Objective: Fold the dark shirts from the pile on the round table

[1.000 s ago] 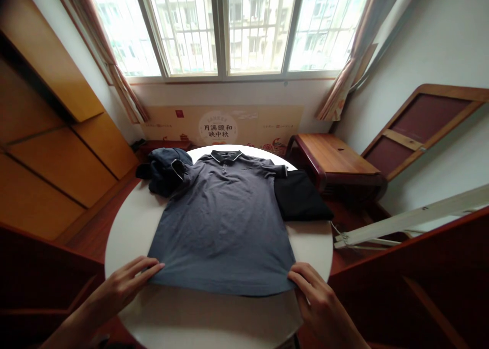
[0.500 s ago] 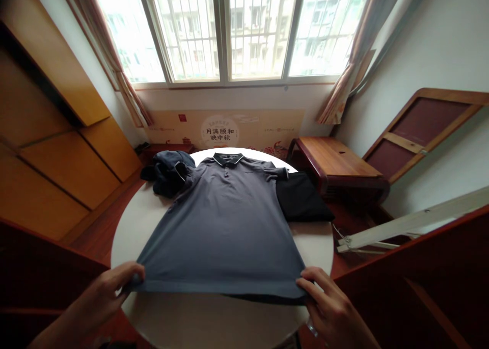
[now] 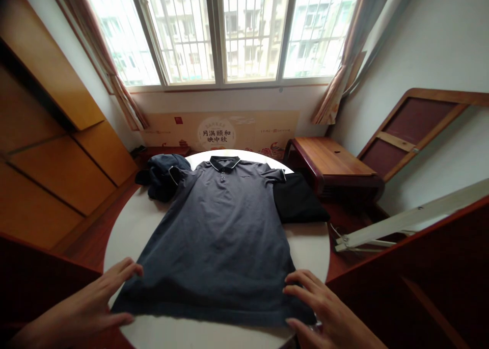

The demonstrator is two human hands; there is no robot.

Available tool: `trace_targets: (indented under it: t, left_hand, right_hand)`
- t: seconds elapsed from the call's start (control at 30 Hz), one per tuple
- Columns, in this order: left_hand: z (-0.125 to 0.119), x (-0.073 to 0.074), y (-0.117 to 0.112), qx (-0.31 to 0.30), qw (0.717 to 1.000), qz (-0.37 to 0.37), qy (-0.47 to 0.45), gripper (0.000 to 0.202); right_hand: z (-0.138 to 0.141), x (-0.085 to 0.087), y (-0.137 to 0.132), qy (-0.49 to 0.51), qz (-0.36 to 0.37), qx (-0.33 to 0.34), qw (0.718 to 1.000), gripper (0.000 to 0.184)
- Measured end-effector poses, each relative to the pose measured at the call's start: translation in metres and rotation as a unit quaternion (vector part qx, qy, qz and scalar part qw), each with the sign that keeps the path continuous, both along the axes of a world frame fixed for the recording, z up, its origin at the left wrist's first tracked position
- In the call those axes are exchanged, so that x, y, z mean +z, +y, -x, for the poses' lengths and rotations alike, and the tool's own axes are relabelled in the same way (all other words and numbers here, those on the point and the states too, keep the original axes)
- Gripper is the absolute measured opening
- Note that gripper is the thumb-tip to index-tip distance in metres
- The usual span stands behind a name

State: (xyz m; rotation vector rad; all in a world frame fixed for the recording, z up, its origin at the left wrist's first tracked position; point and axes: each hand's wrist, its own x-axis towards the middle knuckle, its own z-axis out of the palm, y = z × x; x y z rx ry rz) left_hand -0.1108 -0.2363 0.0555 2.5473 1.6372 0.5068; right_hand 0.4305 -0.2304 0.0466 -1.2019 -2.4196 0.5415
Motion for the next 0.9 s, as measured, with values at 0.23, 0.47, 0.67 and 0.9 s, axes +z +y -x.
trace_targets:
  t: [0.23,0.47,0.67,0.9]
  left_hand:
    - [-0.014,-0.01,-0.003,-0.118,0.993,0.022,0.001,0.036]
    - [0.002,-0.029,-0.006,-0.158,0.987,-0.031,0.011,0.037]
    - [-0.001,-0.032,-0.009,-0.092,0.992,-0.081,-0.007,0.036]
    - [0.002,-0.023,-0.006,-0.153,0.98,-0.12,0.036,0.052]
  right_hand:
    - [0.004,-0.022,-0.013,-0.046,0.003,0.037,0.998,0.058]
    - [-0.009,-0.015,-0.011,0.019,0.049,0.022,0.998,0.039]
    - [-0.017,-0.015,-0.008,0.05,0.069,0.013,0.996,0.044]
    - [0.001,-0.012,0.012,0.073,-0.015,-0.007,0.997,0.032]
